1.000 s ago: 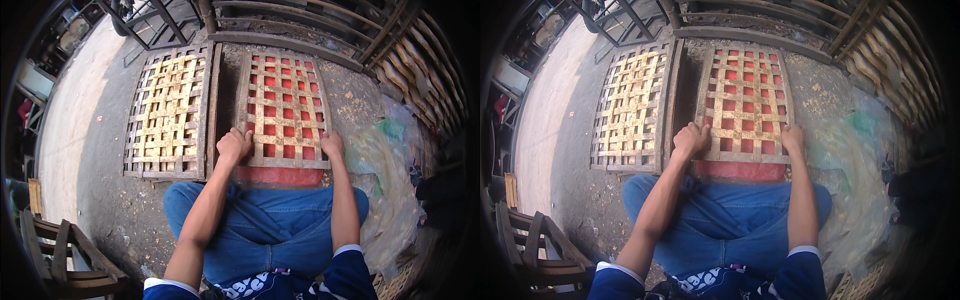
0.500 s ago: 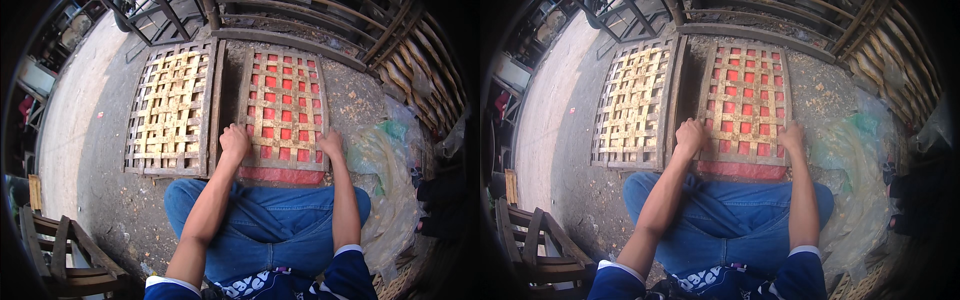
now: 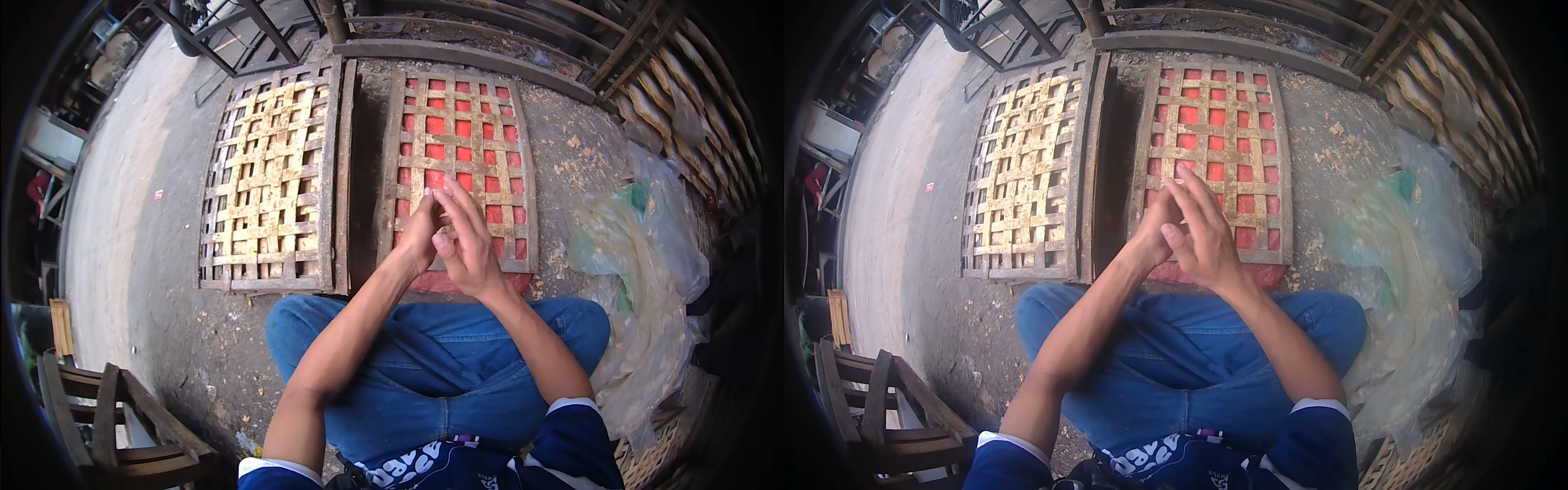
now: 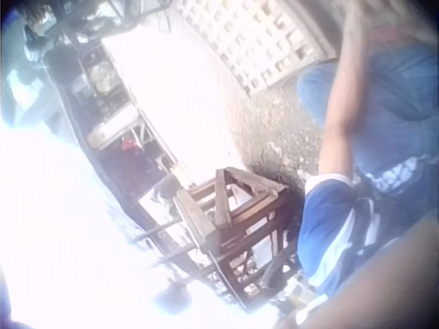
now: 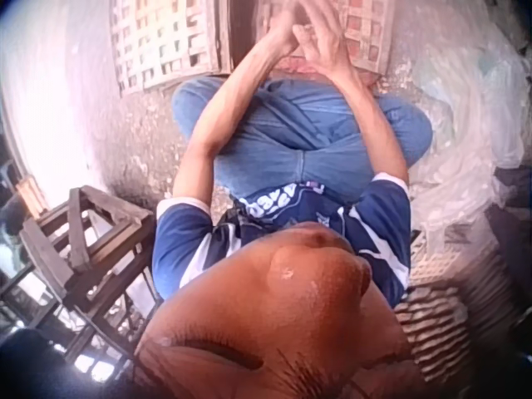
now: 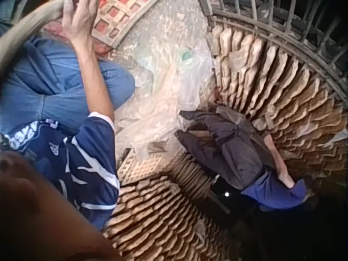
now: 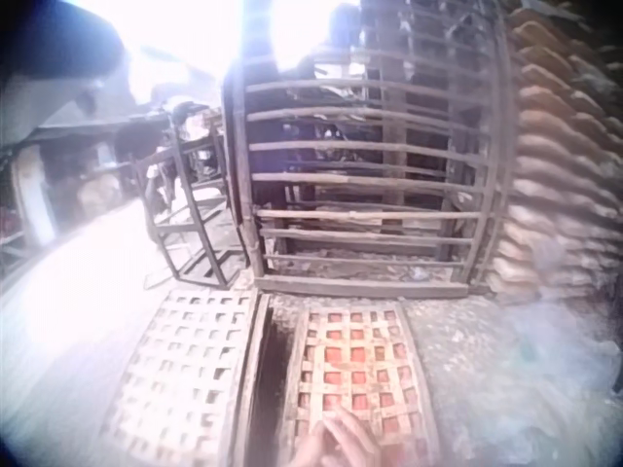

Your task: The person sits on the ground and assembles a tray by placing a wooden lattice frame over a red base, covering it with a clear plastic sheet, and then placing a second wooden lattice frame on top. The person presses down on the assembled unit to secure it.

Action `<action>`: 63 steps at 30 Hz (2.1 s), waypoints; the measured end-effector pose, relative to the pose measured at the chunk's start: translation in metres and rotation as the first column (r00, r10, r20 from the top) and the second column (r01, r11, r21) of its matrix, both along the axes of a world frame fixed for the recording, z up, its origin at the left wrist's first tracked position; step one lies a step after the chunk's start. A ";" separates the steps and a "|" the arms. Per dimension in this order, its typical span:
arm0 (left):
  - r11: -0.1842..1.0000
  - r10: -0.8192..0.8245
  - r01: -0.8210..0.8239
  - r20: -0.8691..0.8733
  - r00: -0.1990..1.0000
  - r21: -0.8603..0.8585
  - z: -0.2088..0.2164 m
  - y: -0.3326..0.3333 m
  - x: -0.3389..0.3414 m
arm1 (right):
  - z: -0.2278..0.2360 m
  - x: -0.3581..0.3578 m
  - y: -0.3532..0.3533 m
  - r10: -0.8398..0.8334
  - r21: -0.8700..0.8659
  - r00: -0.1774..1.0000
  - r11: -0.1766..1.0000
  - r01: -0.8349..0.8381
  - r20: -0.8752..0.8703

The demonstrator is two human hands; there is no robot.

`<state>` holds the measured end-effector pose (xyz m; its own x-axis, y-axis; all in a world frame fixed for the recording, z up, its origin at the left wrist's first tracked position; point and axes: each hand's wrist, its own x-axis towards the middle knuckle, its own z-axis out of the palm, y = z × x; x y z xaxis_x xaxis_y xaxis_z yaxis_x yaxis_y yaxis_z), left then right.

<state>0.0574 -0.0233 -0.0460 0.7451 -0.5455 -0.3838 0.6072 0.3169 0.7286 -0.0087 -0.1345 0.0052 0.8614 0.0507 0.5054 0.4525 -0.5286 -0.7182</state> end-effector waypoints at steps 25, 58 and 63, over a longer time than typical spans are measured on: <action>0.323 -0.939 0.430 0.226 0.260 0.843 0.026 0.000 -0.047 | 0.040 -0.015 -0.173 -0.745 -0.644 0.500 0.651 0.402 -0.441; 0.498 -0.843 -0.130 0.514 0.159 0.857 0.011 0.017 -0.016 | -0.023 -0.046 -0.237 -0.889 -0.911 0.262 0.302 -0.280 -0.375; 0.438 -0.880 -0.137 0.455 0.138 0.889 0.001 0.014 -0.018 | -0.022 -0.041 -0.211 -0.868 -0.916 0.331 0.285 -0.282 -0.371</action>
<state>0.0396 -0.0092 -0.0448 0.5540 -0.8234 -0.1229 -0.6743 -0.5304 0.5139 -0.0493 -0.3455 -0.0173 0.7258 -0.5269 -0.4422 -0.3485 -0.8359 0.4240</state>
